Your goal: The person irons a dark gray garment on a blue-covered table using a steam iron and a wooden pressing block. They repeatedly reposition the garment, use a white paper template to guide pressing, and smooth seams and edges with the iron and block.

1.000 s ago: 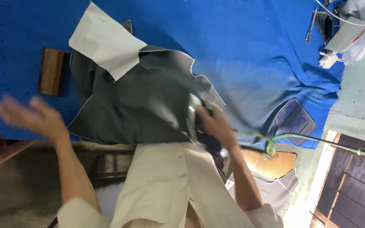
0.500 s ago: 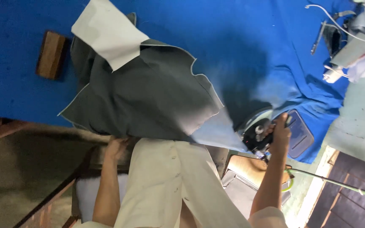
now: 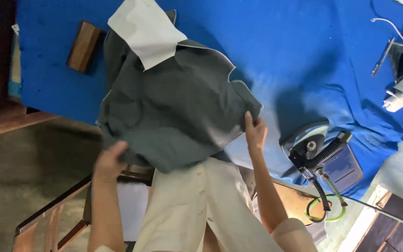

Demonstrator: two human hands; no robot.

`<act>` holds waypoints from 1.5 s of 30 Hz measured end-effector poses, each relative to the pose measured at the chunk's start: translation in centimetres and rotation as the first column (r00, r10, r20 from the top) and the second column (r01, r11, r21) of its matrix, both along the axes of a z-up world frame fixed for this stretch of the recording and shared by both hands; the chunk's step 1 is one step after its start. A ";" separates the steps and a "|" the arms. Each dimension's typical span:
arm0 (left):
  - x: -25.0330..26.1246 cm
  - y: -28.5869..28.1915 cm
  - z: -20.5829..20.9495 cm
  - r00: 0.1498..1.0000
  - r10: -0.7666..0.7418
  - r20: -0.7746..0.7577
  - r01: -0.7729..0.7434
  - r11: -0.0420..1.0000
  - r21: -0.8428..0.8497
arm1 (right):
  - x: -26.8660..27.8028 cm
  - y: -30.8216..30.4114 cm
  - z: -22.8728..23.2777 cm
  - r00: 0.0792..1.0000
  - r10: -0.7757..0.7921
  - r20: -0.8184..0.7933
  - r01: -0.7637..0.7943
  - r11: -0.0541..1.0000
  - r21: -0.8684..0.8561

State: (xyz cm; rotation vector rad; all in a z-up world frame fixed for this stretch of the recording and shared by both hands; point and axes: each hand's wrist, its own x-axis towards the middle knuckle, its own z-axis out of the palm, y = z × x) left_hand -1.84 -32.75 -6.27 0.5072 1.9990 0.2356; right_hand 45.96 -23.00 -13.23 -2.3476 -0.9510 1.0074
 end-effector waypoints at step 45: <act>16.9 25.7 -9.0 0.506 -0.454 -0.734 0.863 0.256 0.437 | -10.3 -9.3 -2.3 0.537 0.420 0.732 -0.832 0.406 0.378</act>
